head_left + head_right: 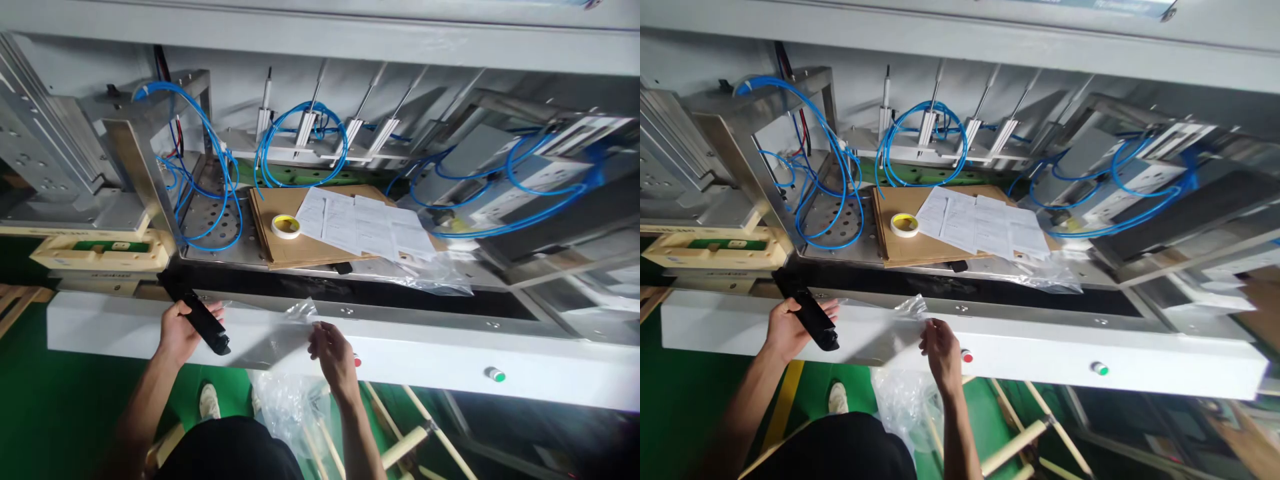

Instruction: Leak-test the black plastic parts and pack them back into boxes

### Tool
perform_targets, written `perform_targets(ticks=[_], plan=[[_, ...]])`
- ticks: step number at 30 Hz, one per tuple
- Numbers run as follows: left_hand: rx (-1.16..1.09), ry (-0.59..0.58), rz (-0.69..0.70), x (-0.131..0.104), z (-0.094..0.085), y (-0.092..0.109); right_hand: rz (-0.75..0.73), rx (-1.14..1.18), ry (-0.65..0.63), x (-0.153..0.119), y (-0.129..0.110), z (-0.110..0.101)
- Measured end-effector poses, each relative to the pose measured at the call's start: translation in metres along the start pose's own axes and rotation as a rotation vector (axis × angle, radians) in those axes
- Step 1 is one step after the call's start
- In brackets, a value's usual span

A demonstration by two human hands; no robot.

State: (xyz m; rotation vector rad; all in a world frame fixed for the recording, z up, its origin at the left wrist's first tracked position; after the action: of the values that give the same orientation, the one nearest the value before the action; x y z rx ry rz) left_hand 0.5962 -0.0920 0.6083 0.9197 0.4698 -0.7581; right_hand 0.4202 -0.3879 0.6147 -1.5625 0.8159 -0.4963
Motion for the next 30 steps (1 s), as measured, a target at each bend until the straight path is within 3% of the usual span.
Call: perform_targets(ticks=[4, 6, 8, 10, 12, 15, 19, 25, 30], plan=[[0.022, 0.030, -0.021, 0.000, 0.006, 0.002, 0.034, -0.092, -0.046, 0.007, 0.005, -0.022], [0.027, 0.049, -0.020, -0.001, 0.010, 0.002, -0.128, -0.176, 0.060, 0.001, -0.016, -0.038], [0.017, 0.055, -0.026, -0.001, 0.014, 0.001, -0.403, -0.260, 0.223, -0.020, -0.050, -0.047], [-0.013, 0.054, -0.031, -0.001, 0.018, -0.001, -0.695, -0.327, 0.251, -0.049, -0.080, -0.035], [-0.048, 0.057, -0.026, -0.002, 0.019, -0.002, -0.916, -0.429, 0.132, -0.074, -0.095, -0.003], [-0.100, 0.056, -0.003, -0.002, 0.019, -0.001, -1.025, -0.701, 0.001, -0.088, -0.094, 0.043], [-0.059, 0.036, -0.013, -0.002, 0.015, -0.003, -0.903, -0.978, -0.036, -0.068, -0.085, 0.065], [0.136, -0.002, -0.007, 0.002, 0.013, -0.008, -0.369, -1.222, -0.032, -0.013, -0.107, 0.047], [0.282, -0.035, 0.068, 0.006, 0.015, -0.011, -0.282, -1.189, -0.053, 0.020, -0.120, 0.054]])
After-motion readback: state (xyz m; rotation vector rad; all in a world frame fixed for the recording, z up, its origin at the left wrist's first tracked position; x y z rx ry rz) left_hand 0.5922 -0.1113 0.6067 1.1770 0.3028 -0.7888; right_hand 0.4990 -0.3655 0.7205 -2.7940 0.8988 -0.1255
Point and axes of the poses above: each hand's wrist, its own x-axis towards the middle knuckle, its own z-axis out of the palm, y = z × x, the point moved 8 cm from there along x, towards the middle knuckle, and after that the axes turned 8 degrees about x, right-handed, at the moved point
